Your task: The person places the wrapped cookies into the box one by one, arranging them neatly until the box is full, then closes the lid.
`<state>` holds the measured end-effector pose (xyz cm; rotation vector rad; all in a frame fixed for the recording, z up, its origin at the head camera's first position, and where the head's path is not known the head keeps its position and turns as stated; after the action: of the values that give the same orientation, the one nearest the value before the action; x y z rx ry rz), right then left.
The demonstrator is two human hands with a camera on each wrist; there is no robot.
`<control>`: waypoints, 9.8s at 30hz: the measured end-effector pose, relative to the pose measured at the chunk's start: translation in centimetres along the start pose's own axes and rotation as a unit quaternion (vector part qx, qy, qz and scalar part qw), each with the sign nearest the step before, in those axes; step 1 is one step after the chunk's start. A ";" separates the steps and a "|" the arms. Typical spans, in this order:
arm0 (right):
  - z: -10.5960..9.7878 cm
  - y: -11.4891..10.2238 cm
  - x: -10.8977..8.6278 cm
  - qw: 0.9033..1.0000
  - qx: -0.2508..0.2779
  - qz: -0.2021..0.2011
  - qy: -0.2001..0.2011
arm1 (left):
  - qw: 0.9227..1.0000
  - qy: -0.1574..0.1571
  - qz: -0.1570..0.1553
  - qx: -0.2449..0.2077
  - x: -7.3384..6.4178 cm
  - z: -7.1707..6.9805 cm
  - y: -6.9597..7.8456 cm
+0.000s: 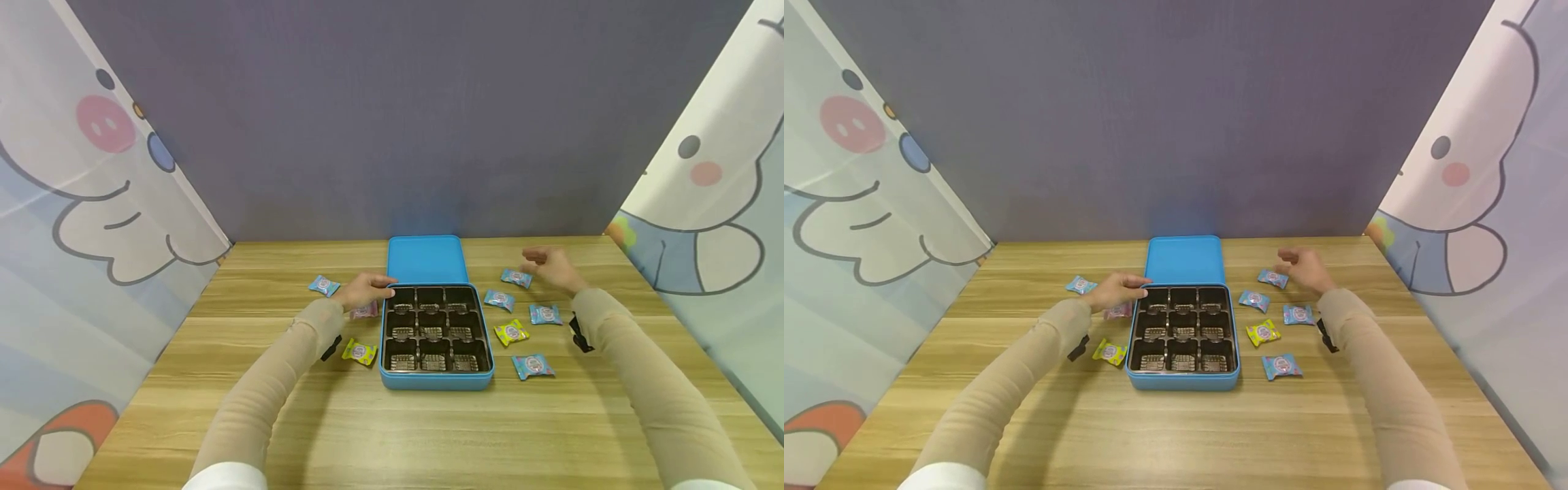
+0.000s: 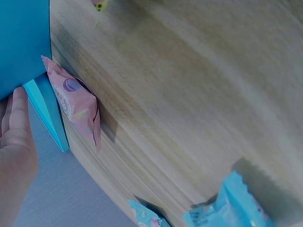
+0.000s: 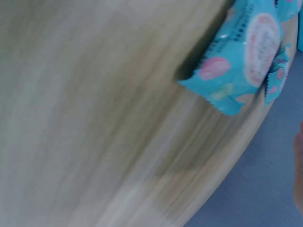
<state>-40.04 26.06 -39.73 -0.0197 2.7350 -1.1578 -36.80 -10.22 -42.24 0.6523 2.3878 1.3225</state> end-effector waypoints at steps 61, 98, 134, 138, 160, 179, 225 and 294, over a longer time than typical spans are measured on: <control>3.0 1.6 1.9 0.995 -0.089 0.005 -0.034 | 1.000 0.017 -0.003 -0.011 -0.2 0.1 0.6; 0.6 1.0 1.6 0.998 -0.029 0.040 -0.026 | 1.000 0.018 0.008 -0.008 0.5 -0.1 0.2; 1.0 -3.4 -0.1 0.999 -0.042 0.000 -0.024 | 1.000 0.015 0.015 -0.007 0.5 0.0 0.3; 1.4 -4.2 -0.4 0.999 -0.034 -0.006 -0.031 | 1.000 0.012 0.012 0.003 0.4 0.1 0.3; 2.9 -7.6 -1.8 0.998 -0.021 -0.049 -0.040 | 1.000 0.006 0.010 -0.024 0.4 -0.1 0.3; 4.6 -9.9 -3.4 0.996 0.015 -0.072 -0.054 | 1.000 0.020 0.009 -0.006 0.7 -0.1 0.1; 9.4 -15.3 -4.2 0.990 0.047 -0.084 -0.099 | 1.000 0.022 0.003 0.004 0.7 -0.3 0.2; 17.1 -17.6 -1.8 0.987 0.039 -0.052 -0.146 | 0.999 0.019 0.041 -0.025 1.3 0.7 0.5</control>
<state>-36.40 1.74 -38.61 -0.3019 2.4556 -1.1829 -37.41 -8.76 -42.27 0.7247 2.3721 1.4370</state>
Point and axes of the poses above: each hand's wrist, its own x-axis towards the middle knuckle, its own z-axis out of the palm, y = z × x, the point moved 9 cm from there along x, towards the middle knuckle, and after that the axes turned 11 degrees about z, right-handed, at the moved point
